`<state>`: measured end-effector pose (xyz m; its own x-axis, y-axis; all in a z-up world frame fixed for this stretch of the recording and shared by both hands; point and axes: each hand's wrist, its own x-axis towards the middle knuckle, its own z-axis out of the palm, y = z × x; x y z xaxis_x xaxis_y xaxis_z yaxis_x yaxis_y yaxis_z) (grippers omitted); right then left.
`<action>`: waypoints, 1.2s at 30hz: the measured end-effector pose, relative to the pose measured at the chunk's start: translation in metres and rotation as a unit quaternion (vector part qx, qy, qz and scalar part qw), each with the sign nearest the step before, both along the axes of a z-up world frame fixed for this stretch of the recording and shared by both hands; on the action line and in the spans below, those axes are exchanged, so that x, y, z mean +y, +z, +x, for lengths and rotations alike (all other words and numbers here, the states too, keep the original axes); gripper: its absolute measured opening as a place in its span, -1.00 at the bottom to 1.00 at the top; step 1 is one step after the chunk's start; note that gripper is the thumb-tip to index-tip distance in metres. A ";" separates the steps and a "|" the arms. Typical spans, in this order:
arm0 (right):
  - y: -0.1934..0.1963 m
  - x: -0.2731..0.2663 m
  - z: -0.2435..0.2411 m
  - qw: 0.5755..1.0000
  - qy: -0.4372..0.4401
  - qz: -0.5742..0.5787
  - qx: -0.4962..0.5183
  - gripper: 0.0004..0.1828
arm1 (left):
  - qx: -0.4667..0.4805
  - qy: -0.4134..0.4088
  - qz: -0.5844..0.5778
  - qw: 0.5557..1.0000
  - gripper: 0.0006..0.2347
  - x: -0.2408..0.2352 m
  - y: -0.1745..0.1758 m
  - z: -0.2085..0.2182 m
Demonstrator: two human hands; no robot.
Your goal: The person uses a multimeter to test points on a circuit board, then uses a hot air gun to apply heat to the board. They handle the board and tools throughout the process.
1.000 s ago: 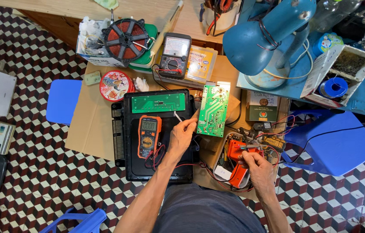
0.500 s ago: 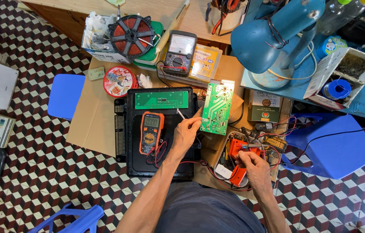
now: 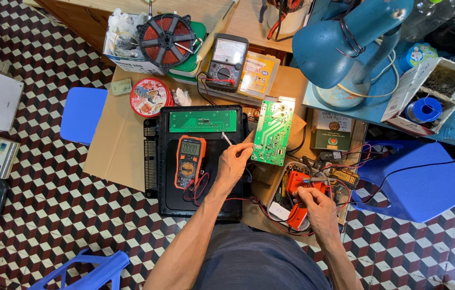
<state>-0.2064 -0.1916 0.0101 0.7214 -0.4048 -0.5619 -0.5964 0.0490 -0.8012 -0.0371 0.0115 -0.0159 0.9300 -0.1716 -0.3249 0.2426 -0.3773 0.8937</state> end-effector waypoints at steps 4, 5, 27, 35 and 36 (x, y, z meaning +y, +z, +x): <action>0.001 0.001 0.001 1.000 0.003 0.006 -0.005 -0.63 | 0.000 -0.003 -0.001 1.000 -0.74 0.001 -0.002 0.001; 0.001 0.001 0.001 1.000 0.004 0.006 -0.006 -0.63 | -0.001 -0.003 -0.002 1.000 -0.74 0.001 -0.003 0.001; -0.001 -0.044 -0.027 0.976 -0.171 -0.093 -0.098 -0.58 | -0.017 -0.008 0.000 1.000 -0.75 -0.001 -0.003 0.001; -0.035 -0.053 -0.051 0.994 -0.027 -0.045 0.100 -0.73 | 0.019 -0.019 0.036 0.999 -0.74 -0.001 -0.002 0.007; -0.048 -0.043 -0.055 0.995 -0.001 -0.015 0.103 -0.72 | 0.015 -0.015 0.022 1.000 -0.73 0.000 -0.002 0.004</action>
